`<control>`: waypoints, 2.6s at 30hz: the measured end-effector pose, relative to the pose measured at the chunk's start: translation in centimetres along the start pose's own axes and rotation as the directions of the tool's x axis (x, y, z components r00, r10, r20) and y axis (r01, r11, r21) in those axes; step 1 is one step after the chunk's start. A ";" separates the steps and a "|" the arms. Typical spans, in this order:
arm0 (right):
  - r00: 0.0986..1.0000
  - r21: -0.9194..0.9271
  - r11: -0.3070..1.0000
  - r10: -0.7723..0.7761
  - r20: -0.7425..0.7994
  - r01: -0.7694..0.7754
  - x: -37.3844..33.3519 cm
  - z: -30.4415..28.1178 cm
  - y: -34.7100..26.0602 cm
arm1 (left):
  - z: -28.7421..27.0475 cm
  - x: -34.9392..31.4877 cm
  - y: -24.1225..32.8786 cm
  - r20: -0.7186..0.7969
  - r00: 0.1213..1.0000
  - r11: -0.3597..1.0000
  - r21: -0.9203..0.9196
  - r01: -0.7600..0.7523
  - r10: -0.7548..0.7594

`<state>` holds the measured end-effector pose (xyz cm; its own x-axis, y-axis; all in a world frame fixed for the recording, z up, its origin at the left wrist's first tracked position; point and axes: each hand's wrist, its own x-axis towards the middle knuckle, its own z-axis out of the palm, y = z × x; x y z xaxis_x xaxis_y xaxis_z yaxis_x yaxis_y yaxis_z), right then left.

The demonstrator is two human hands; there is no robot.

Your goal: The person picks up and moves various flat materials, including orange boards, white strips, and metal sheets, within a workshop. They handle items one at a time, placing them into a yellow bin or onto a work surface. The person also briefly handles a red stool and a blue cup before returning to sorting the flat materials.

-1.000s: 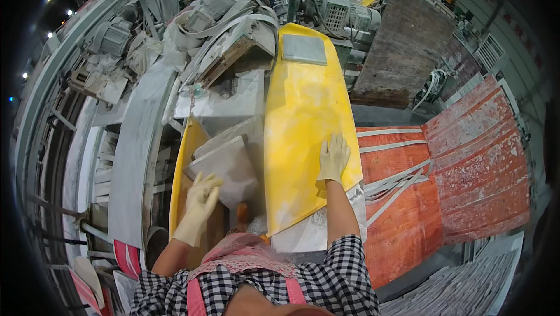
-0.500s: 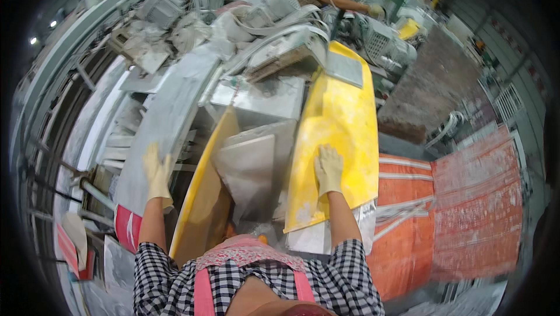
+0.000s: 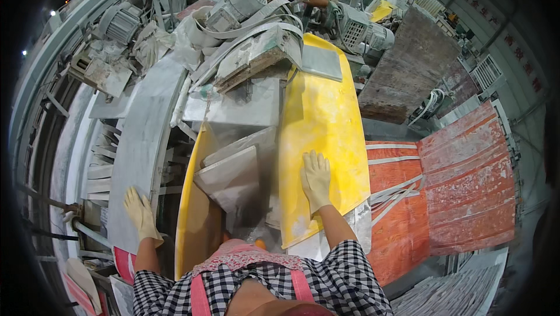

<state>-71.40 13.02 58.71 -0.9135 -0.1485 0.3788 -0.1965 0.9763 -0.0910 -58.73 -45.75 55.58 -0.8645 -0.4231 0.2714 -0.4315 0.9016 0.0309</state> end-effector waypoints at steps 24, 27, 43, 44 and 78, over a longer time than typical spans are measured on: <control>0.996 0.060 0.998 -0.008 -0.084 0.013 -0.1 -0.3 -0.1 | -1.0 -0.1 0.6 0.025 1.000 0.999 -0.035 0.005 -0.004; 0.996 0.047 0.999 -0.012 -0.094 0.017 0.0 -0.6 -0.3 | -1.1 -0.1 0.6 0.010 1.000 1.000 -0.025 -0.011 0.011; 0.997 0.076 0.997 0.013 -0.077 -0.007 0.2 -1.7 -0.8 | -0.1 0.0 -0.2 -0.008 0.999 0.999 -0.011 -0.031 0.031; 0.998 0.060 0.998 0.011 -0.062 -0.007 0.2 -1.7 -0.8 | -0.1 0.0 -0.2 -0.012 0.999 0.999 -0.010 -0.034 0.034; 0.995 0.084 0.996 0.016 -0.101 -0.007 0.3 -1.5 -0.7 | 1.1 0.1 -1.1 -0.031 0.998 0.999 0.020 -0.045 0.046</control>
<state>-70.97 12.51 60.31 -0.8759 -0.1165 0.4682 -0.2193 0.9606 -0.1711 -58.62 -46.90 54.54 -0.8750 -0.3783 0.3020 -0.3969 0.9178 -0.0002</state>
